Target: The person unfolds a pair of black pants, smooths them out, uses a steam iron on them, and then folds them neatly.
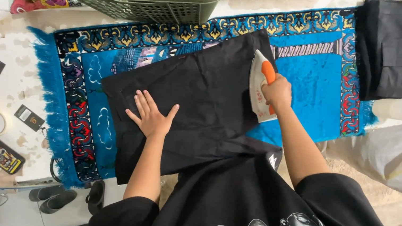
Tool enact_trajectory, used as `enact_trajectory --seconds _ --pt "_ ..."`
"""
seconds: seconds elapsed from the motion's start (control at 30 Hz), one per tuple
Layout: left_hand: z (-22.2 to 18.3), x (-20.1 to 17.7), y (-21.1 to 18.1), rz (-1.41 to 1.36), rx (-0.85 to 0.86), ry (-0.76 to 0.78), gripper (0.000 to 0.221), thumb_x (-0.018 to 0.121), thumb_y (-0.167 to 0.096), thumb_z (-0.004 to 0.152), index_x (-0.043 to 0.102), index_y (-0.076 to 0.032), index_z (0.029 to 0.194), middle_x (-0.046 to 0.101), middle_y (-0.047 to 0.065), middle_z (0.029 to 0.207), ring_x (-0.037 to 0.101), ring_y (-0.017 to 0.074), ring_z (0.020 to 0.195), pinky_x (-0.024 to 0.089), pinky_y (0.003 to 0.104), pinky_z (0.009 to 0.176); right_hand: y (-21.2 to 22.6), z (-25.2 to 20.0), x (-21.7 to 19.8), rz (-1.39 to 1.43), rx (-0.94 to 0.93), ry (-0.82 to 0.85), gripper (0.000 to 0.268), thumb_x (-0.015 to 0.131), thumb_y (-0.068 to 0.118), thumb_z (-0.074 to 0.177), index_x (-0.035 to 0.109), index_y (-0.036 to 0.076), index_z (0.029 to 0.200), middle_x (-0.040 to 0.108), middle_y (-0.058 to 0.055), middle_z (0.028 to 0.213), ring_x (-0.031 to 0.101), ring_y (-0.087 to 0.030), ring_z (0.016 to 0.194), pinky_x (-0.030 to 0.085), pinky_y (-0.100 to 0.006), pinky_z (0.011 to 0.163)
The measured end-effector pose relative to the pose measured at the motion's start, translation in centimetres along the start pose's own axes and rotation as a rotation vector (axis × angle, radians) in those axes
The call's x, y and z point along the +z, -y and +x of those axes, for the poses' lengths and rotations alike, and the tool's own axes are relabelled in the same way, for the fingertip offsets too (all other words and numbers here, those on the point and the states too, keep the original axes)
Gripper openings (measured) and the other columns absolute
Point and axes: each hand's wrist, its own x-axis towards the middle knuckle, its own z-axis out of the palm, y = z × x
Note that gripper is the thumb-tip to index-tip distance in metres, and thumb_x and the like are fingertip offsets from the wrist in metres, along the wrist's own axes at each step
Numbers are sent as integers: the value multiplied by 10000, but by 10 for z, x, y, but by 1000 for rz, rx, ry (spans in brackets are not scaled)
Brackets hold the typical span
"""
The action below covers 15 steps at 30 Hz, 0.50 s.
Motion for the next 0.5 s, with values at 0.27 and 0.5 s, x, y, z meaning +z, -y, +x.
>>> enact_trajectory --seconds 0.27,0.5 --pt "3 2 -1 23 -12 24 1102 340 -865 912 -11 -132 1658 -124 94 1728 -158 226 1587 -176 646 1186 1 23 -20 26 -66 44 432 632 110 771 722 45 1188 689 -222 714 689 -315 469 566 -381 428" --pt "5 0 -2 22 -30 54 1103 312 -882 910 -14 -140 1658 -130 86 1728 -169 222 1585 -194 641 1177 -33 4 -9 -62 -32 76 386 670 152 821 724 19 1180 682 -267 739 660 -346 423 566 -433 444"
